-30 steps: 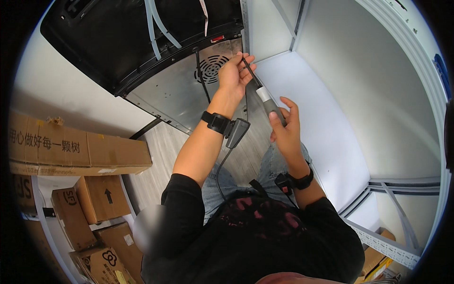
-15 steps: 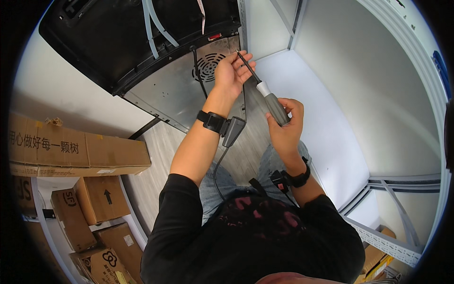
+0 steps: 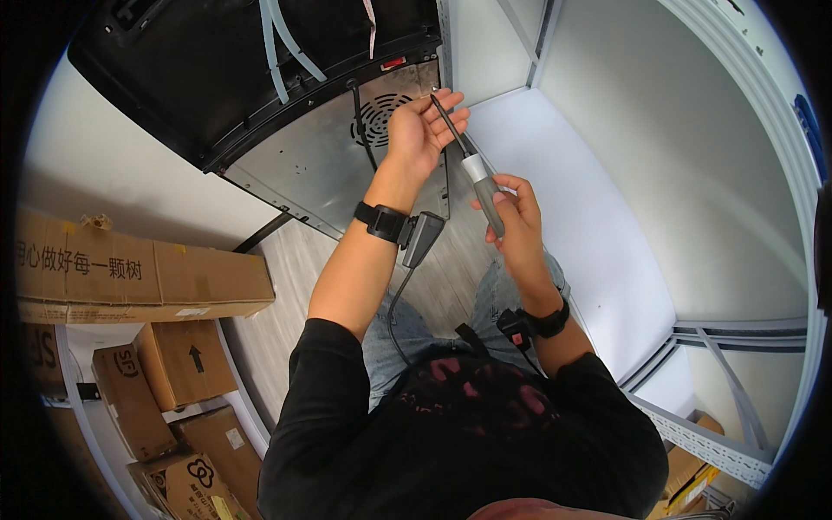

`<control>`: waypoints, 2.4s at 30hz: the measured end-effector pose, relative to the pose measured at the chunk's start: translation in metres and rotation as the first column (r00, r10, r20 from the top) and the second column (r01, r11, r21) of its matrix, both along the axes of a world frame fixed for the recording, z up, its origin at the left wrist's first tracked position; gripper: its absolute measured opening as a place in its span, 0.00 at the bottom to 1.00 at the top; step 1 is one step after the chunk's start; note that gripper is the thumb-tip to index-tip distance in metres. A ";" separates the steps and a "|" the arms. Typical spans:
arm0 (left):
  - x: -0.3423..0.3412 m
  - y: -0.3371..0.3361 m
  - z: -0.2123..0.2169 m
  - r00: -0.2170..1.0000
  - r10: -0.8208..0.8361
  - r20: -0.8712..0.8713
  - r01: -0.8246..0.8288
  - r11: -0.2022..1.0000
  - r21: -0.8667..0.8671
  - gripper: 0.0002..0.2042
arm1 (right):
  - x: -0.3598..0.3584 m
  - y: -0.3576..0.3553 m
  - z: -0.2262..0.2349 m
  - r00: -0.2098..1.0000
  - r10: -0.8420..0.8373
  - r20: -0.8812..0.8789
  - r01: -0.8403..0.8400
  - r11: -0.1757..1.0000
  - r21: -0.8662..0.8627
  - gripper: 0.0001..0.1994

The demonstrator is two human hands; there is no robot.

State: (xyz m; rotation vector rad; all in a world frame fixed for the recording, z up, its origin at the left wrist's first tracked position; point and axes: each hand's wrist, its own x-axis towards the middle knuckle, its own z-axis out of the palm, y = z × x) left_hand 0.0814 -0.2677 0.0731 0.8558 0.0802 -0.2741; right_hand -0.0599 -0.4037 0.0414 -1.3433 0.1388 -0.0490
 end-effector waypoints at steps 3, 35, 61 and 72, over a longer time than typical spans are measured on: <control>-0.001 0.000 0.001 1.000 -0.005 0.000 0.005 1.000 -0.019 0.16 | -0.003 0.000 -0.001 1.000 -0.010 0.012 0.010 1.000 -0.003 0.12; 0.002 -0.011 0.001 0.989 0.103 -0.104 -0.109 0.993 -0.054 0.11 | -0.004 0.010 0.000 0.727 -0.189 0.660 0.577 0.690 -0.437 0.18; -0.003 -0.014 0.008 0.986 0.087 -0.146 -0.096 0.994 -0.059 0.12 | -0.002 0.004 -0.013 0.614 -0.192 0.765 0.709 0.560 -0.428 0.19; -0.010 -0.012 0.001 0.991 0.046 -0.125 -0.056 0.995 -0.081 0.10 | -0.007 0.000 -0.023 0.649 -0.252 0.718 0.674 0.629 -0.388 0.18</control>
